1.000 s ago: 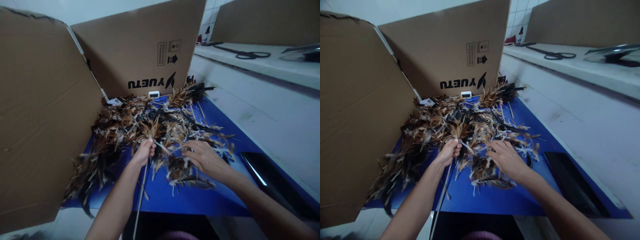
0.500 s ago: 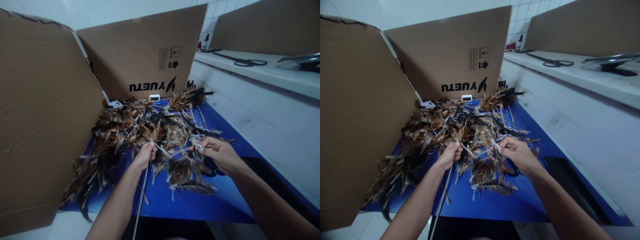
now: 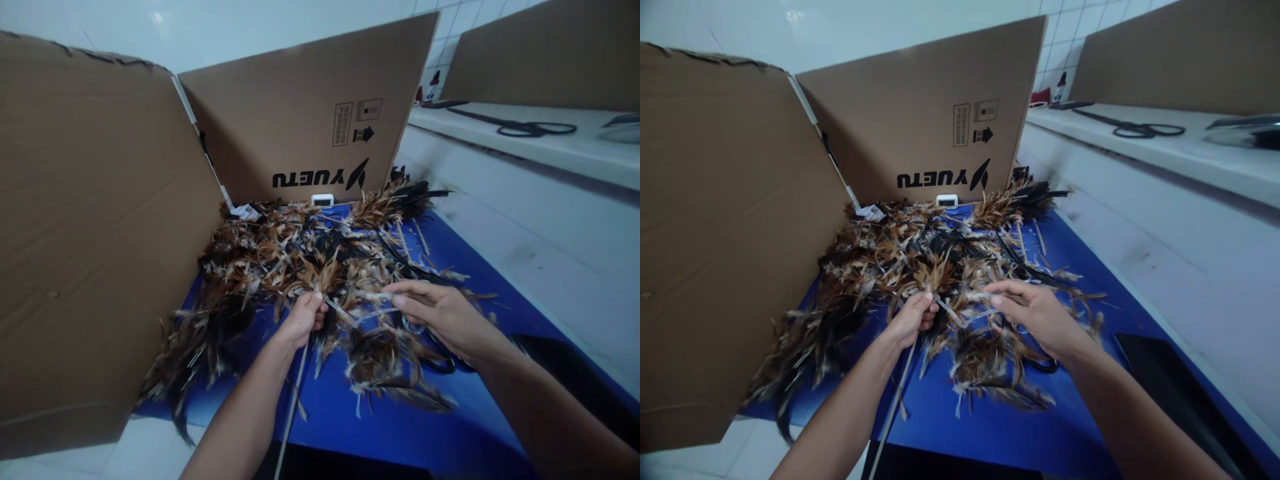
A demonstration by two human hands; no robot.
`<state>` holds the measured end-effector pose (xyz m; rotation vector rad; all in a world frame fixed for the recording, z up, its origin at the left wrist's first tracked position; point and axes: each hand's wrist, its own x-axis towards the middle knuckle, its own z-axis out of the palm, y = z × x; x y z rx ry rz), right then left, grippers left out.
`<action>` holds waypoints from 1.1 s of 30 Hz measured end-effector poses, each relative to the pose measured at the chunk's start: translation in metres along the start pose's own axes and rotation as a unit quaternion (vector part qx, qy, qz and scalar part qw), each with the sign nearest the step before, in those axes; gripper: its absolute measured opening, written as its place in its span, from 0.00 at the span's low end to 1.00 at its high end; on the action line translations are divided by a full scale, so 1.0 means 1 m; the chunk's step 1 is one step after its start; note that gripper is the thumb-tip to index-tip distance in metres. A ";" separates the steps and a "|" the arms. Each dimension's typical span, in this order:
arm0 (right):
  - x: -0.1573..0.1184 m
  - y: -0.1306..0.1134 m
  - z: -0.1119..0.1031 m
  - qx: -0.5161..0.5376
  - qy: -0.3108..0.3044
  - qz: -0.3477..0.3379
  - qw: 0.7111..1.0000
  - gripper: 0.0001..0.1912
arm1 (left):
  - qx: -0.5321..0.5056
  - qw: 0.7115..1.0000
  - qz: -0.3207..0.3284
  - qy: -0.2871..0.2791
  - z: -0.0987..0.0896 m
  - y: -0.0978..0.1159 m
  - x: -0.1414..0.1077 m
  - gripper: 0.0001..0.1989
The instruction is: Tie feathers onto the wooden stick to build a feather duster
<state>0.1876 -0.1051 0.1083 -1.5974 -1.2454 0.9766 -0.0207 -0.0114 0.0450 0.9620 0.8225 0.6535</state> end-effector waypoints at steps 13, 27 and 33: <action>0.058 -0.051 0.055 -0.221 -0.176 -0.188 0.941 0.11 | 0.082 0.996 0.019 0.021 0.008 -0.009 0.000 0.16; 0.104 -0.053 0.073 -0.428 -0.276 -0.116 0.852 0.10 | 0.105 0.994 0.038 0.006 0.008 -0.015 0.000 0.15; 0.095 -0.069 0.080 -0.514 -0.286 -0.123 0.799 0.11 | 0.102 0.994 0.038 -0.006 0.007 -0.015 -0.001 0.16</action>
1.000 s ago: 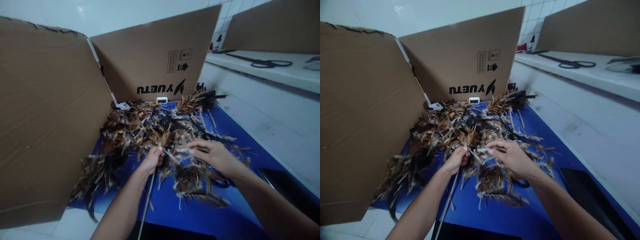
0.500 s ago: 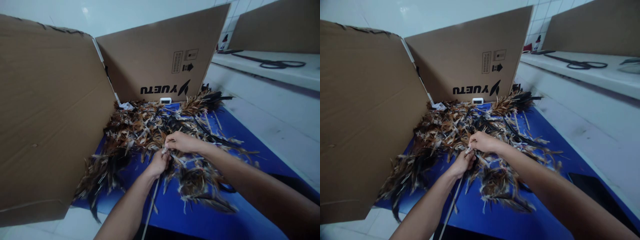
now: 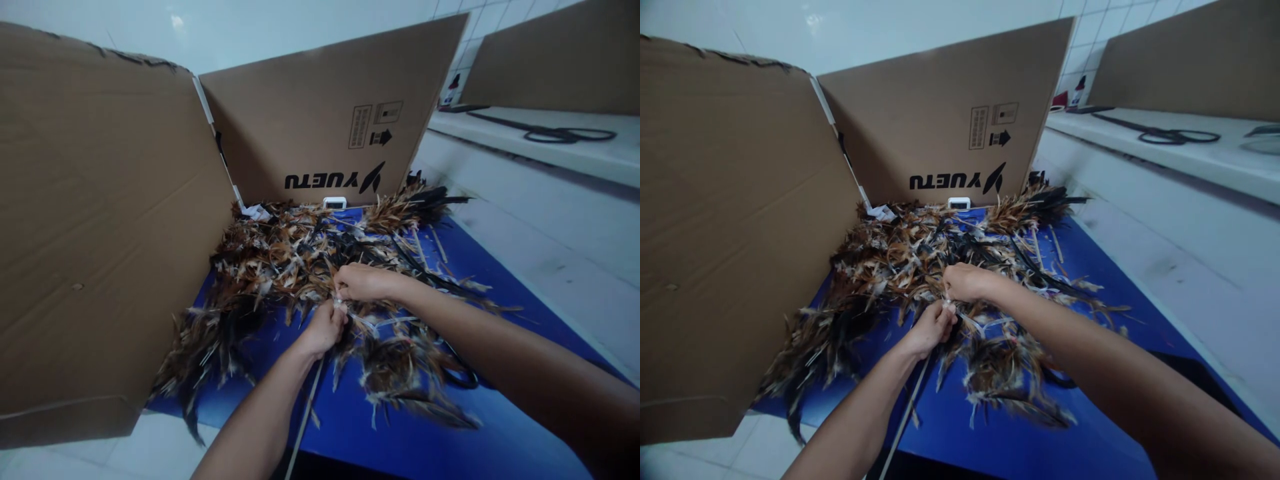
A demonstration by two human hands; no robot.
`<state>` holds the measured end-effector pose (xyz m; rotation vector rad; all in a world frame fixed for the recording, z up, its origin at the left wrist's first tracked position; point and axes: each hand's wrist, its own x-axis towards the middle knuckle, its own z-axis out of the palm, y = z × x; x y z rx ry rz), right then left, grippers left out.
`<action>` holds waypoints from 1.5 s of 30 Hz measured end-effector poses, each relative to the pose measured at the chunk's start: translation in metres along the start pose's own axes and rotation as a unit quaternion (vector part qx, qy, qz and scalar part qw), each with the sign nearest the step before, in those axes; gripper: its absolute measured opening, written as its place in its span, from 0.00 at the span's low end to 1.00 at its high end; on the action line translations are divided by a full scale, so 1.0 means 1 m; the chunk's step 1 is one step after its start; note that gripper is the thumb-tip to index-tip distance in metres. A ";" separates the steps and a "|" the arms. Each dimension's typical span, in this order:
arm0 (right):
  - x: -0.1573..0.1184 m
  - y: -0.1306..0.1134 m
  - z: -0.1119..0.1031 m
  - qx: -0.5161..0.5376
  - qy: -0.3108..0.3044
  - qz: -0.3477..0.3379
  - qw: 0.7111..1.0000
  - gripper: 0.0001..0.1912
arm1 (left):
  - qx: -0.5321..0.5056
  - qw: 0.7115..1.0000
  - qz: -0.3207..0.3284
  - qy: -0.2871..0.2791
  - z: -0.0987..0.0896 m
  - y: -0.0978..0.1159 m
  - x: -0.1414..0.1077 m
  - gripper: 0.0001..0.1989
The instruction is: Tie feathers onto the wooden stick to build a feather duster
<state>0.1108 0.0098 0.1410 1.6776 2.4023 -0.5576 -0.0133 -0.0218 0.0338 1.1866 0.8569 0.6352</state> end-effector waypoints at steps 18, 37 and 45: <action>-0.005 -0.022 -0.015 -0.080 -0.049 0.012 0.996 0.14 | 0.017 0.999 0.000 -0.052 -0.001 0.003 -0.004 0.19; -0.005 -0.018 -0.006 -0.082 -0.008 -0.008 0.997 0.14 | 0.008 0.999 -0.020 -0.039 -0.001 0.006 -0.005 0.19; -0.019 -0.013 -0.009 -0.060 0.021 0.028 0.998 0.13 | -0.024 0.998 -0.025 -0.051 -0.003 0.010 -0.006 0.22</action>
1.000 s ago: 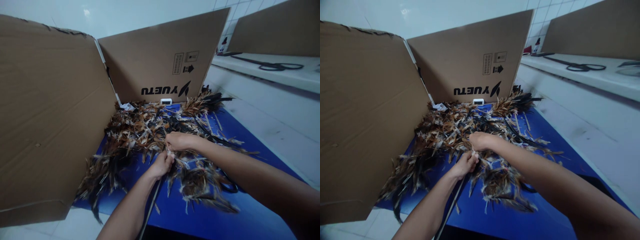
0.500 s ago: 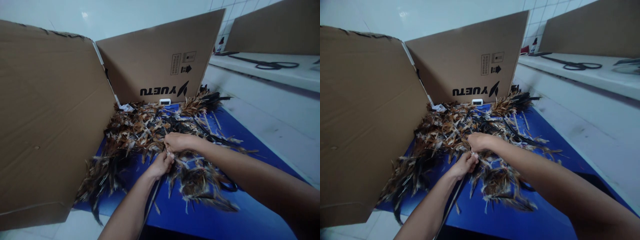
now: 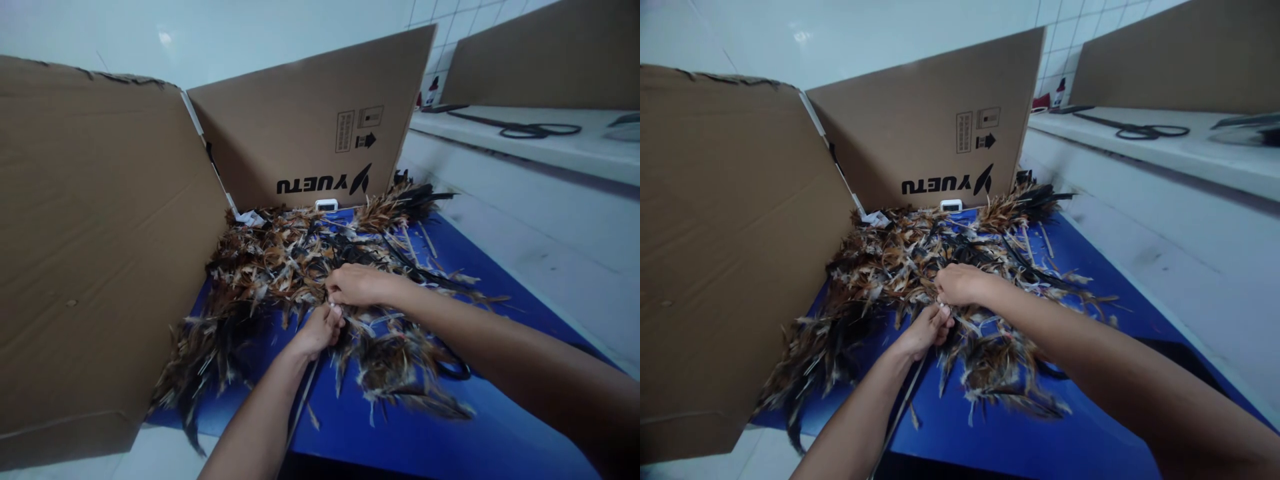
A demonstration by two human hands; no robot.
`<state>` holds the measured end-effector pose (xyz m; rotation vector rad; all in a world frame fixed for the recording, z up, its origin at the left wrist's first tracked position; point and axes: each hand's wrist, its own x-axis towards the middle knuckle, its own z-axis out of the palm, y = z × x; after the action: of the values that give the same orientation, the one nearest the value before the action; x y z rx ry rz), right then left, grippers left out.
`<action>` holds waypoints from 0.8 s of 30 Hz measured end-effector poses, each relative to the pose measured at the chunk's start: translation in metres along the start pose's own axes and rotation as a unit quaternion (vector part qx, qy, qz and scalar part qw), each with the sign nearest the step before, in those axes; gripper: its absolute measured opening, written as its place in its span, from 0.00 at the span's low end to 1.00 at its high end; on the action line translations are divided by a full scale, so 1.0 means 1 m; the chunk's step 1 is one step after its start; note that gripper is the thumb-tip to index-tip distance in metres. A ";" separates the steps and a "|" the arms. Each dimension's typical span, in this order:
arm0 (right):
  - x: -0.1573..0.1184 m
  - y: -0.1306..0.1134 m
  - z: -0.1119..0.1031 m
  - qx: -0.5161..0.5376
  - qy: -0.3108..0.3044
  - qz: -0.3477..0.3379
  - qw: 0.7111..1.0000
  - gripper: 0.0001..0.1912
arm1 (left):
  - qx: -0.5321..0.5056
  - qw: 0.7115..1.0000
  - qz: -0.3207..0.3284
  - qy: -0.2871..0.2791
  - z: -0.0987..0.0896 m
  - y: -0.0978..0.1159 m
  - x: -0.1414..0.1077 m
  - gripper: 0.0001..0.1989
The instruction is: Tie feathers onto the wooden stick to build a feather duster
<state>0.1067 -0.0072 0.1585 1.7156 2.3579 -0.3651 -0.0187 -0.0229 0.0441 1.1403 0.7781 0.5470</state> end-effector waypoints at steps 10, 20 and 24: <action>-0.025 0.009 0.012 -0.077 0.171 -0.204 0.961 0.08 | 0.000 1.000 0.001 -0.009 0.000 0.001 0.000 0.24; -0.010 0.027 0.048 0.000 0.196 -0.272 0.942 0.11 | -0.012 1.000 0.012 -0.006 0.001 0.002 -0.003 0.21; -0.008 0.033 0.053 0.026 0.226 -0.300 0.927 0.12 | -0.035 0.999 -0.004 -0.025 0.001 0.005 -0.004 0.22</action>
<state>0.1417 -0.0212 0.1076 1.1373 3.2227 -0.1198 -0.0204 -0.0242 0.0501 1.0817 0.7149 0.5339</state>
